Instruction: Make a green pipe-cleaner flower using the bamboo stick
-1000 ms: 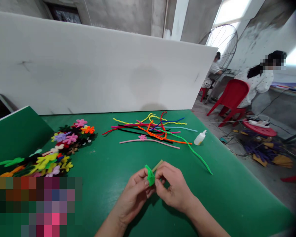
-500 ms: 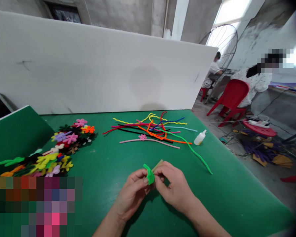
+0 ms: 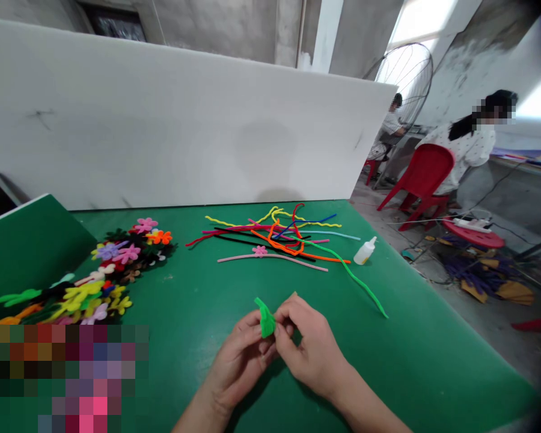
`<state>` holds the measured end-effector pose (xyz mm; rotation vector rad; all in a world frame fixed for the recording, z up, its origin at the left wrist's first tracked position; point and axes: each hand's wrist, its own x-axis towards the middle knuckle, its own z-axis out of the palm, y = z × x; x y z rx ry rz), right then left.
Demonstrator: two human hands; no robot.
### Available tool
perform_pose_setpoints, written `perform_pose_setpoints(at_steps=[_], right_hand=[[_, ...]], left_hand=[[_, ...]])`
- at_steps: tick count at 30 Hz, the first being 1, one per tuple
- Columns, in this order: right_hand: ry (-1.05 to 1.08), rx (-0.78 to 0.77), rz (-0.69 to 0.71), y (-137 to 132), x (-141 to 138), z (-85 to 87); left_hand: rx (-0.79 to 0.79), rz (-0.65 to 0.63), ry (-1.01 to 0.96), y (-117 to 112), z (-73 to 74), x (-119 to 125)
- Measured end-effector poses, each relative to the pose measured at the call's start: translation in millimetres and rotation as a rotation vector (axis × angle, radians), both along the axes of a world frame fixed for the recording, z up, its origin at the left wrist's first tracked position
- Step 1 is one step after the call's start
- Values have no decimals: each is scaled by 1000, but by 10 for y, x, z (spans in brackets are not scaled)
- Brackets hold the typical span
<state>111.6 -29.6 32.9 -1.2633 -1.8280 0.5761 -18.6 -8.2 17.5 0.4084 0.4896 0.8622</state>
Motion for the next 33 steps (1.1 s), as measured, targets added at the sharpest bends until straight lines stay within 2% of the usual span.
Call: perform_pose_setpoints(at_steps=[6, 16, 23, 33], right_hand=[[6, -62, -17, -1, -31, -12], [201, -141, -15, -21, -107, -70], [152, -55, -51, -24, -126, -140], [149, 18, 46, -34, -40, -38]], left_hand=[[1, 16, 17, -10, -35, 1], [-28, 19, 11, -31, -25, 10], [-39, 20, -56, -46, 30, 12], [-33, 38, -42, -29, 33, -12]])
